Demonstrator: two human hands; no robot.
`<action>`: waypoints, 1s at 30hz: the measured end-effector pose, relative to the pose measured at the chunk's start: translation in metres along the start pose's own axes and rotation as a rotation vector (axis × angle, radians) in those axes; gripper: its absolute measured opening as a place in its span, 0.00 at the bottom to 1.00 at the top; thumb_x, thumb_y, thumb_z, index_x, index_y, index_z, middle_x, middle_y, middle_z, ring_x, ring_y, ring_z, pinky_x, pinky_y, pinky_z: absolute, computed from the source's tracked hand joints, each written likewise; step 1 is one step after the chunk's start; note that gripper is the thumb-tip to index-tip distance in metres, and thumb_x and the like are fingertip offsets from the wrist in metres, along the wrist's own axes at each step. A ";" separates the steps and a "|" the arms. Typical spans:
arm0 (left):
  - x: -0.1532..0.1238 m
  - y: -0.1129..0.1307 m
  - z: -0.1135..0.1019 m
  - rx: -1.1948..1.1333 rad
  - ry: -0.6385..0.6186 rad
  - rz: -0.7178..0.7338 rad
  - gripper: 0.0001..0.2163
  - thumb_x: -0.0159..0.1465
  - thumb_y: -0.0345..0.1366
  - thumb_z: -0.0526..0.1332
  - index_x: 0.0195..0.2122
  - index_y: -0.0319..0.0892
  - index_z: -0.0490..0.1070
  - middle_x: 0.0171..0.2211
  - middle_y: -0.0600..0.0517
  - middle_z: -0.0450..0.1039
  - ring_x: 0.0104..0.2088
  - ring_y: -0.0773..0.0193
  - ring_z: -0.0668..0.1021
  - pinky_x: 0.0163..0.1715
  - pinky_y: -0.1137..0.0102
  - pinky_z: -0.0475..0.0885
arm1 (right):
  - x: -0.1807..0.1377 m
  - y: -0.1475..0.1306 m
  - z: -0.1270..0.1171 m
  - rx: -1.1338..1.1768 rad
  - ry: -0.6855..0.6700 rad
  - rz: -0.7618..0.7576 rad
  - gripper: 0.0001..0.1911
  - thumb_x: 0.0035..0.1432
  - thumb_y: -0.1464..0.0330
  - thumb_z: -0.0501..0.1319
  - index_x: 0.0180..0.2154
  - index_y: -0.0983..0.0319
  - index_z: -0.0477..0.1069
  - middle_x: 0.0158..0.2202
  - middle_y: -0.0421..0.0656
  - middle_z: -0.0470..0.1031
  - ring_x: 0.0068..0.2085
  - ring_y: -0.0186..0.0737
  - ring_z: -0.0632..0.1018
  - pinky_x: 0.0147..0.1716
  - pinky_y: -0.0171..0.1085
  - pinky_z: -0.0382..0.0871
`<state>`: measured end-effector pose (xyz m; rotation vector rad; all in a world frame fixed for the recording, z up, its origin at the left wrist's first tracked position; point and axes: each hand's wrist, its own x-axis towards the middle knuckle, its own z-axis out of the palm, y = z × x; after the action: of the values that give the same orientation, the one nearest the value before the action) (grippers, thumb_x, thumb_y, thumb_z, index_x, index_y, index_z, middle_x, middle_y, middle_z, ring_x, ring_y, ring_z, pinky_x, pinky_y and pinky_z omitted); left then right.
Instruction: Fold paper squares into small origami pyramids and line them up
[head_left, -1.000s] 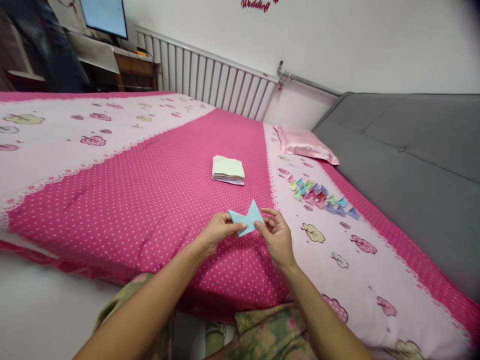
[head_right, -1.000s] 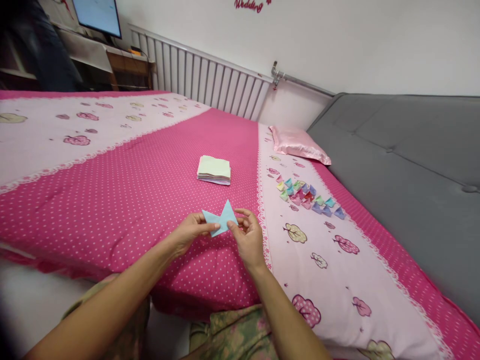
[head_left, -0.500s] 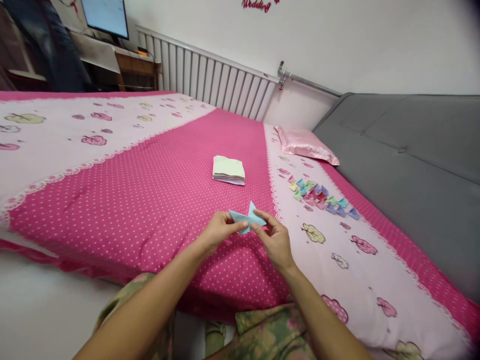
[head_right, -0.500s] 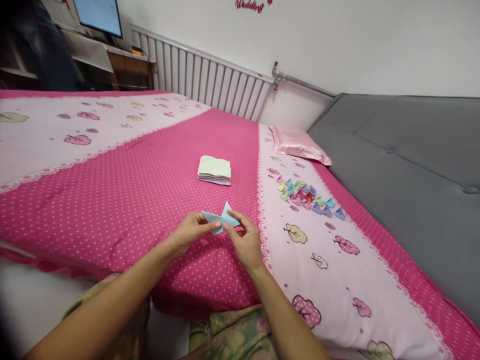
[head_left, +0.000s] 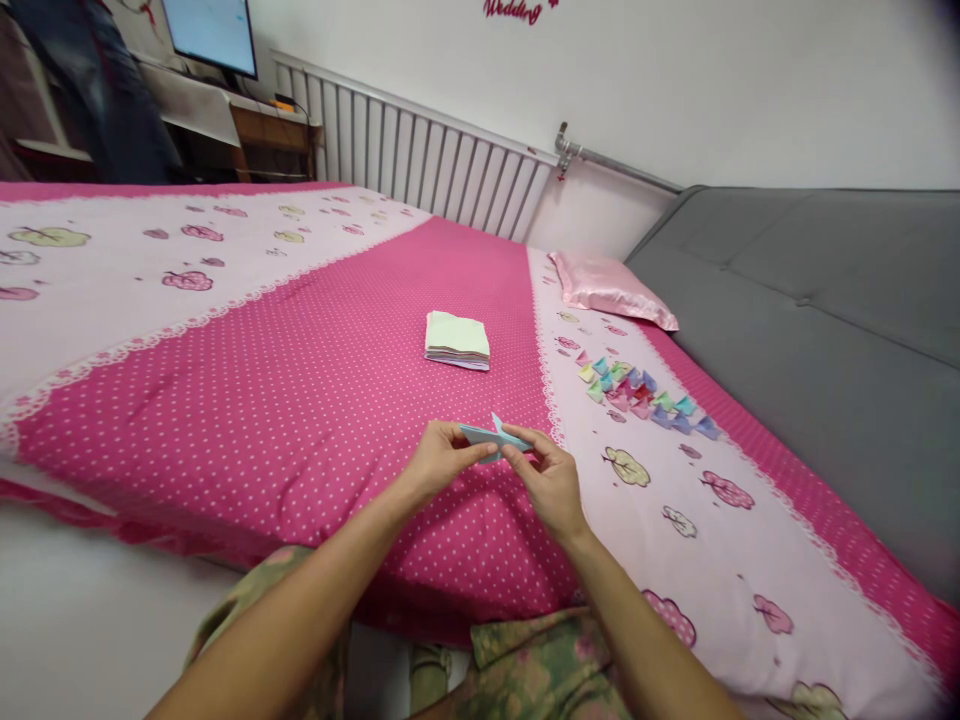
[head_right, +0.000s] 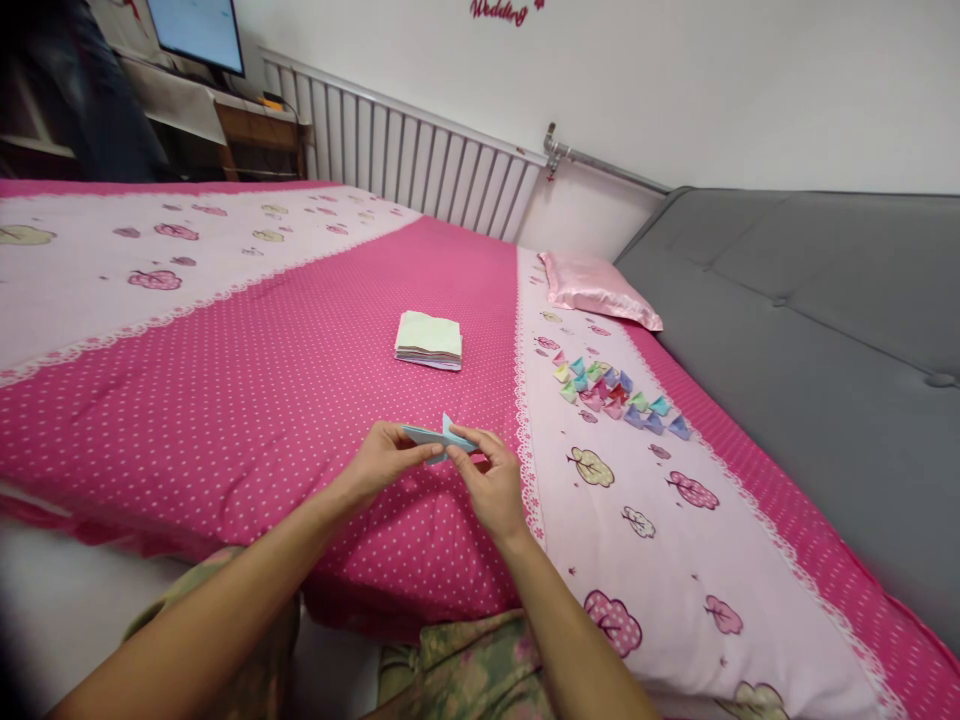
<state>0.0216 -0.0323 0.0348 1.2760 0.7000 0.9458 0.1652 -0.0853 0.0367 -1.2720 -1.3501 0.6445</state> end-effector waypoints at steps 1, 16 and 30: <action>0.000 0.000 0.000 0.003 0.002 0.005 0.10 0.46 0.38 0.67 0.29 0.39 0.77 0.26 0.50 0.78 0.27 0.65 0.76 0.32 0.70 0.69 | 0.000 0.000 0.000 -0.008 0.002 -0.009 0.14 0.51 0.63 0.61 0.40 0.59 0.73 0.39 0.44 0.73 0.39 0.39 0.73 0.34 0.35 0.68; 0.001 -0.001 0.002 -0.106 0.063 -0.014 0.13 0.40 0.37 0.70 0.24 0.37 0.70 0.24 0.52 0.76 0.26 0.66 0.76 0.32 0.69 0.71 | 0.000 -0.001 -0.001 -0.048 -0.001 -0.015 0.10 0.51 0.62 0.60 0.33 0.59 0.76 0.32 0.43 0.74 0.34 0.40 0.74 0.31 0.37 0.68; 0.004 -0.007 -0.005 0.217 -0.053 0.031 0.13 0.48 0.42 0.64 0.27 0.36 0.75 0.22 0.52 0.72 0.22 0.69 0.70 0.22 0.74 0.62 | 0.000 -0.003 -0.002 -0.012 -0.007 0.115 0.10 0.50 0.63 0.60 0.32 0.61 0.76 0.26 0.39 0.75 0.26 0.35 0.72 0.27 0.34 0.65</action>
<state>0.0200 -0.0266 0.0270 1.5009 0.7578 0.8755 0.1661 -0.0864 0.0403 -1.3653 -1.2954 0.7217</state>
